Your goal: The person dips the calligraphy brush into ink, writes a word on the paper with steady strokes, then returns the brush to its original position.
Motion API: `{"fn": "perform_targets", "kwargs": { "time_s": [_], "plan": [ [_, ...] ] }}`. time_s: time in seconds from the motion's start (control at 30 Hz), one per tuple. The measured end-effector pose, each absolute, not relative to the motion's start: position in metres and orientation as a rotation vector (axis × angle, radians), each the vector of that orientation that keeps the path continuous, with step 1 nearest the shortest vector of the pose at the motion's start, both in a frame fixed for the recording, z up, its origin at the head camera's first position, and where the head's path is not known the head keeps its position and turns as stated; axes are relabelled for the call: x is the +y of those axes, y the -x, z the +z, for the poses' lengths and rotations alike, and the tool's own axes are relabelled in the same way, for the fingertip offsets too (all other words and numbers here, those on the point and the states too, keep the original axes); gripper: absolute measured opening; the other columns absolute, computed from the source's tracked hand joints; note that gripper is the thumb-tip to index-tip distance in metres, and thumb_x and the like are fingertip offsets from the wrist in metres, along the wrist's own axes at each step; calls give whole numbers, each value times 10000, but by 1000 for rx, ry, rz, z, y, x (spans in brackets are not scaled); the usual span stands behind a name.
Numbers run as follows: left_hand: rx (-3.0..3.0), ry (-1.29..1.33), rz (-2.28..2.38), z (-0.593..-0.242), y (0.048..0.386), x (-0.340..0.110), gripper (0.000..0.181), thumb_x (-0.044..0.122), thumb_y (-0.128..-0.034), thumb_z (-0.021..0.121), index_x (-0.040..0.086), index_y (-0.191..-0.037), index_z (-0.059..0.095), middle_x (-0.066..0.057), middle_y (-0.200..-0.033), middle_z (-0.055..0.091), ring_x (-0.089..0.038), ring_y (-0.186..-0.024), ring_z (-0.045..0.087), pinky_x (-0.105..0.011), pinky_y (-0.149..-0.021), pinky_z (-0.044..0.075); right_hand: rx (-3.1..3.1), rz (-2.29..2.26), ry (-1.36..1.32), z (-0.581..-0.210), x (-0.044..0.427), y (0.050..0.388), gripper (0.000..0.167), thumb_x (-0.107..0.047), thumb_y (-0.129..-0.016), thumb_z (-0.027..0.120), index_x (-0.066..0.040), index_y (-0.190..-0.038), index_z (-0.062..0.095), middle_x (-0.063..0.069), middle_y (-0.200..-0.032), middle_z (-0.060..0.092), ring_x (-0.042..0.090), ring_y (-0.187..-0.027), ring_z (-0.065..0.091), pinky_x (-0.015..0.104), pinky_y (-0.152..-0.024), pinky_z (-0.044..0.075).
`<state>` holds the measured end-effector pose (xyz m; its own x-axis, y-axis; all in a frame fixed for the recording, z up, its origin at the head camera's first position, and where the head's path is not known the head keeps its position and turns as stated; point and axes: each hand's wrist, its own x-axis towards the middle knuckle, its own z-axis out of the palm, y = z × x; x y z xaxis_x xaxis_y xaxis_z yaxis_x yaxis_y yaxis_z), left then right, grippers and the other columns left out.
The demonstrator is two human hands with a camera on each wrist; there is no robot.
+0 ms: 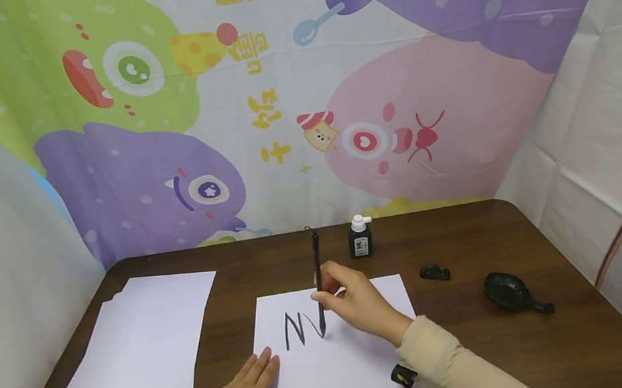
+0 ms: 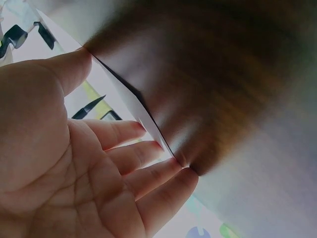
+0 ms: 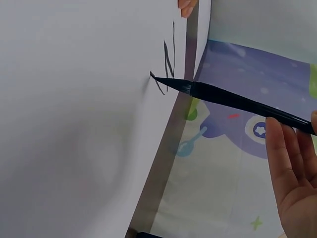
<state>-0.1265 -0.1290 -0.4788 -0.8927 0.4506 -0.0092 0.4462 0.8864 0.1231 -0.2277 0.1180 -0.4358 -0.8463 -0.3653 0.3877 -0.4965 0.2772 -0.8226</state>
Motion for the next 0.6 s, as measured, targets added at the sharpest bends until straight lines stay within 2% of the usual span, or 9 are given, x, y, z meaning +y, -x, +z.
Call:
{"fn": "perform_targets", "kwargs": {
  "time_s": [0.07,0.37,0.6],
  "plan": [
    [3013,-721,183,-479,126,-129,740,495,-869,652,2,-1399,499,-187,-1485,472,-376,-1324,505,-490,-1001,504,-2423,1609,-801,-437,117,229,172,20,-878,678,-18,-847,513,179,-940,645,321,-774,689,277,-658,605],
    [3012,-739,181,-478,126,-129,733,494,-876,644,-4,-1394,503,-191,-1481,475,-380,-1321,507,-489,-1002,504,-2413,1636,-786,-438,121,232,150,-100,-897,700,-74,-887,553,126,-949,660,248,-796,708,252,-676,600],
    [3012,-733,183,-477,126,-129,736,495,-874,646,-1,-1397,500,-190,-1484,472,-380,-1322,506,-492,-1002,503,-2408,1559,-764,-441,122,239,164,-118,-891,709,-80,-891,549,111,-905,659,248,-745,724,229,-644,579]
  ]
}}
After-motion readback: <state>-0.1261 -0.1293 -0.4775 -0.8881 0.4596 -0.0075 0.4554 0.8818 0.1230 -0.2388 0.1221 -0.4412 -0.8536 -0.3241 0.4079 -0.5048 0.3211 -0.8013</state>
